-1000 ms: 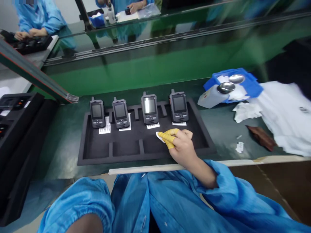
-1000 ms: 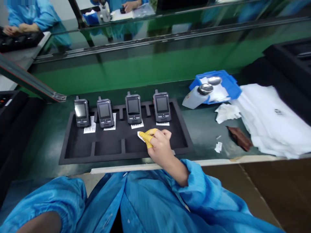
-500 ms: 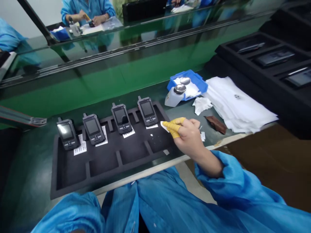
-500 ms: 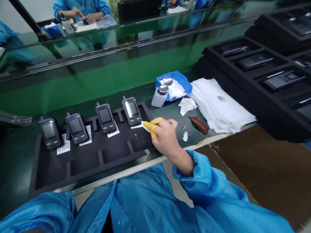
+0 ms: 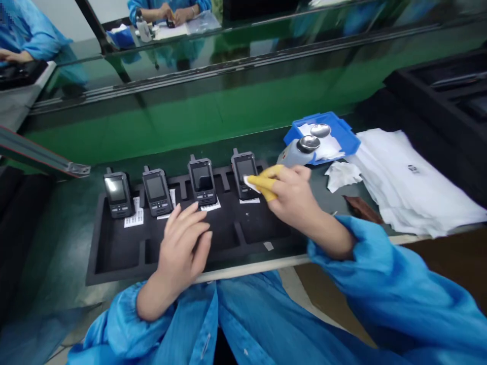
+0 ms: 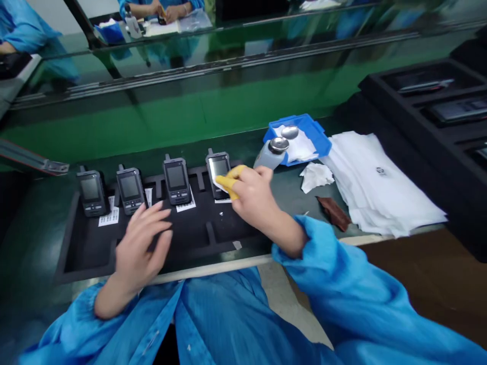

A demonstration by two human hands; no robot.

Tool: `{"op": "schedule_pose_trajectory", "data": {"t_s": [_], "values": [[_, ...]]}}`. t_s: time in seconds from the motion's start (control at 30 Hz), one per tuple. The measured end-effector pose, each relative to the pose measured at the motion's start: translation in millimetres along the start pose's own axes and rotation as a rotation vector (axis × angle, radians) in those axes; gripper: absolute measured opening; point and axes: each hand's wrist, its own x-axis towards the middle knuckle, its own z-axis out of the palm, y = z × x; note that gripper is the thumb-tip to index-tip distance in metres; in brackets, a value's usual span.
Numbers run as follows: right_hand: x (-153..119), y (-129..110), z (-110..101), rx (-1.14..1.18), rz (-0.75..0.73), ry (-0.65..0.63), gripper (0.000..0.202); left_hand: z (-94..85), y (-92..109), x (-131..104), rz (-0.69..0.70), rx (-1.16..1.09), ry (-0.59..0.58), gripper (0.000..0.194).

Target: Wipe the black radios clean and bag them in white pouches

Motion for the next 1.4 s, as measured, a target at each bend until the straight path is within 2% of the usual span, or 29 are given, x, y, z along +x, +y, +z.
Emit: {"op": "schedule_pose_trajectory", "data": {"t_s": [0.07, 0.17, 0.33, 0.53, 0.67, 0.77, 0.9, 1.03, 1.13, 1.23, 1.33, 1.4], "values": [[27, -12, 14, 0.015, -0.092, -0.058, 0.034, 13.6, -2, 0, -0.003, 0.035, -0.01, 0.01], [60, -27, 37, -0.001, -0.18, -0.138, 0.036, 32.5, -5, 0, -0.033, 0.123, -0.087, 0.01], [80, -38, 58, -0.023, -0.206, -0.213, 0.041, 42.5, -7, -4, -0.071, 0.154, -0.127, 0.011], [75, -41, 61, -0.057, -0.274, -0.237, 0.043, 43.4, -8, -5, -0.094, 0.13, -0.153, 0.011], [62, -40, 61, -0.069, -0.411, -0.245, 0.04, 44.6, -8, -5, -0.092, 0.122, -0.154, 0.012], [51, -40, 63, -0.082, -0.498, -0.197, 0.04, 43.9, -8, -5, -0.09, 0.123, -0.163, 0.014], [39, -43, 65, -0.086, -0.488, -0.192, 0.037, 42.9, -8, -5, -0.092, 0.125, -0.153, 0.015], [26, -44, 53, -0.042, -0.462, -0.256, 0.033, 43.2, -8, -5, -0.095, 0.123, -0.155, 0.015], [14, -33, 31, -0.01, -0.366, -0.208, 0.037, 43.1, -8, -6, -0.094, 0.115, -0.154, 0.016], [-1, -7, 4, -0.046, -0.249, -0.101, 0.039, 42.5, -9, -6, -0.095, 0.107, -0.156, 0.015], [-17, 29, -14, -0.176, -0.118, 0.01, 0.035, 42.3, -10, -6, -0.105, 0.114, -0.159, 0.015], [-28, 51, -19, -0.284, 0.006, 0.007, 0.031, 42.4, -11, -7, -0.101, 0.118, -0.155, 0.015]]}}
